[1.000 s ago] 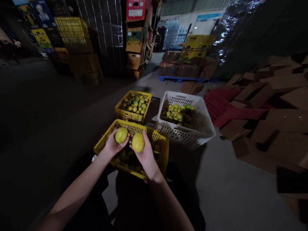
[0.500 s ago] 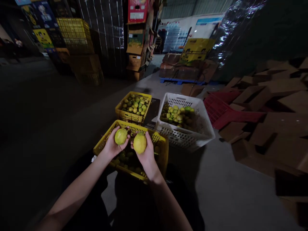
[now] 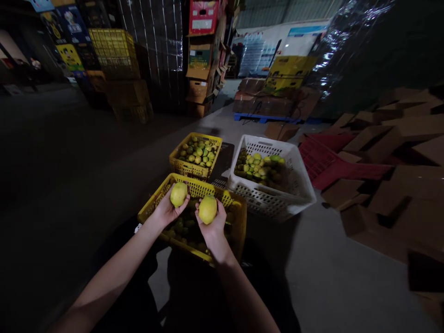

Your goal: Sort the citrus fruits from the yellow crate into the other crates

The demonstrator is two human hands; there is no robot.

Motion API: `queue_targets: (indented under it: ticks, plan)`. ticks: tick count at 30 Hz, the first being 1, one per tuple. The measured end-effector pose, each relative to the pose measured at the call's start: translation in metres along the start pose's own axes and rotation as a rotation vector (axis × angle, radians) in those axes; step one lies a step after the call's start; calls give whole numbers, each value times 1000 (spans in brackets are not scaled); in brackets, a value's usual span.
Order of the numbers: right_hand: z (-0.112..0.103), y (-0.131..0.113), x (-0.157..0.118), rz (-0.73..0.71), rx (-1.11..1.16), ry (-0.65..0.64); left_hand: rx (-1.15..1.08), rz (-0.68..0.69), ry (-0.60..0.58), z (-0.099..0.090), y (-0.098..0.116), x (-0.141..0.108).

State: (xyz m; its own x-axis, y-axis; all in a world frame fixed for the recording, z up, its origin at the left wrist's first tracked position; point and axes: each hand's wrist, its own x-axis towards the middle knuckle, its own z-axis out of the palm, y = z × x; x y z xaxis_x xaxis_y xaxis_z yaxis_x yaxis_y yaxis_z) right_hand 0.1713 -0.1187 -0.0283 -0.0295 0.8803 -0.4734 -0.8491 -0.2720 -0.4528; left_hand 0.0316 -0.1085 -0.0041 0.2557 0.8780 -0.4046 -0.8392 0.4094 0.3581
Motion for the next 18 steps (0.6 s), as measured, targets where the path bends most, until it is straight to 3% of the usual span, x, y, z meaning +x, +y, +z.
queue_targets:
  ticks: [12, 15, 18]
  plan:
    - [0, -3, -3, 28, 45, -92, -42, -38, 56, 1, 4, -2]
    - [0, -6, -4, 31, 59, -106, 77, -10, 132, -6, 1, 9]
    - [1, -14, -6, 21, 83, -117, 368, 11, 174, -21, -13, 15]
